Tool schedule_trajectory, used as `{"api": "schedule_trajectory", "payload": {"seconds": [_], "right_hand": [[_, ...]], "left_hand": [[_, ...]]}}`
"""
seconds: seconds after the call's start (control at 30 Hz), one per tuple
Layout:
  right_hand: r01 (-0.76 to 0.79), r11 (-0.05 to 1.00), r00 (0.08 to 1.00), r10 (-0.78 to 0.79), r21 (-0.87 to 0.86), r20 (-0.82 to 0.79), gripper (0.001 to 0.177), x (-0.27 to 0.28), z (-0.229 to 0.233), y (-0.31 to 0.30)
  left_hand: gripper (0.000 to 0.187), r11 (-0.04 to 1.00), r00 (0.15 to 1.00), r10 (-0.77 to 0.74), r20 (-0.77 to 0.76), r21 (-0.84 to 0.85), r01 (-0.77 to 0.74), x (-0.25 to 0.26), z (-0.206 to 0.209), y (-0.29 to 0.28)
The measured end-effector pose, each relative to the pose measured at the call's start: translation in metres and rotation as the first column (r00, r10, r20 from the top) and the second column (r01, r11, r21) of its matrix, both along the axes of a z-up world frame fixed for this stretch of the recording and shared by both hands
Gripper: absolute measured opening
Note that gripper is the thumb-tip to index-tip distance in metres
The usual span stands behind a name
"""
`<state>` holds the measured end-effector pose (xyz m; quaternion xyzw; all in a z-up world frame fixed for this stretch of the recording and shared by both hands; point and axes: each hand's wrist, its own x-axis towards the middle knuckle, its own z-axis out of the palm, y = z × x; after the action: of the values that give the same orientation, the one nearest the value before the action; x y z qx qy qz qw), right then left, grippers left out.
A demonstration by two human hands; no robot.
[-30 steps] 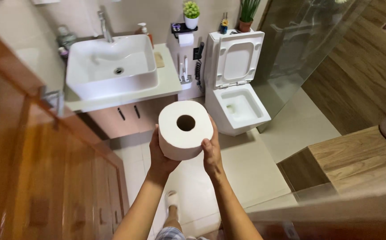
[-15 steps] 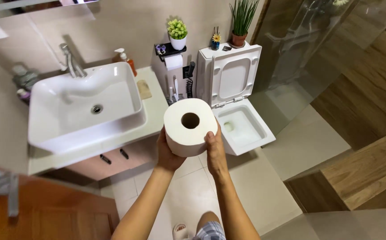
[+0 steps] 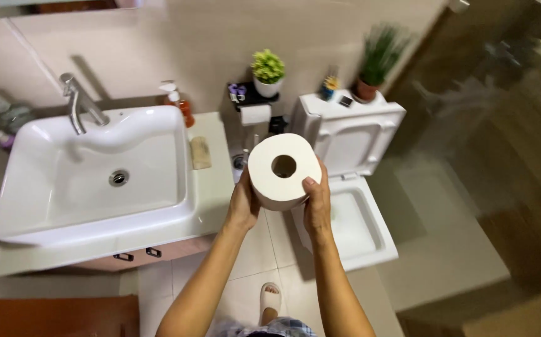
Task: Restock toilet paper rolls from a storage cabinet to the bathroom shelf and toilet tank.
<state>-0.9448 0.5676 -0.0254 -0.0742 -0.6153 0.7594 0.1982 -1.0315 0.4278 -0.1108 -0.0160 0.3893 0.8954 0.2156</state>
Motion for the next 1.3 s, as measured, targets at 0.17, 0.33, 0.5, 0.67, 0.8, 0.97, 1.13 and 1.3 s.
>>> {"api": "schedule_trajectory", "payload": {"seconds": [0.17, 0.33, 0.5, 0.67, 0.8, 0.97, 1.13, 1.3], "right_hand": [[-0.126, 0.991, 0.991, 0.123, 0.048, 0.059, 0.096, -0.09, -0.042, 0.01], [-0.27, 0.962, 0.939, 0.273, -0.045, 0.209, 0.086, -0.155, -0.088, -0.012], [-0.333, 0.938, 0.888, 0.345, -0.091, 0.305, 0.073, -0.205, -0.159, -0.045], [-0.375, 0.917, 0.829, 0.398, -0.138, 0.393, 0.075, -0.225, -0.181, -0.07], [-0.396, 0.896, 0.62, 0.422, -0.201, 0.662, 0.083, -0.229, -0.194, -0.091], [-0.401, 0.916, 0.803, 0.334, 0.032, 0.495, 0.071, -0.241, -0.275, -0.106], [-0.487, 0.872, 0.648, 0.325, 0.047, 0.689, 0.072, -0.265, -0.281, -0.087], [-0.074, 0.966, 0.967, 0.008, 0.248, 0.256, 0.04, -0.33, -0.336, 0.024]], "left_hand": [[0.095, 0.944, 0.998, 0.06, 0.013, -0.327, -0.052, -0.05, 0.02, -0.028], [0.077, 0.775, 0.999, 0.021, 0.028, -0.632, 0.001, -0.114, -0.038, -0.068], [0.053, 0.7, 0.995, 0.033, 0.093, -0.713, 0.043, -0.155, -0.077, -0.099], [0.054, 0.867, 0.974, 0.054, 0.22, -0.494, 0.063, -0.176, -0.104, -0.108], [0.07, 0.416, 0.999, -0.02, 0.03, -0.909, 0.035, -0.184, -0.141, -0.11], [0.069, -0.131, 0.963, -0.261, 0.074, -0.991, 0.041, -0.184, -0.153, -0.103], [0.088, -0.389, 0.93, -0.369, 0.001, -0.909, -0.153, -0.198, -0.147, -0.073], [0.046, 0.128, 0.845, -0.403, -0.353, -0.935, -0.33, -0.234, -0.119, 0.004]]}}
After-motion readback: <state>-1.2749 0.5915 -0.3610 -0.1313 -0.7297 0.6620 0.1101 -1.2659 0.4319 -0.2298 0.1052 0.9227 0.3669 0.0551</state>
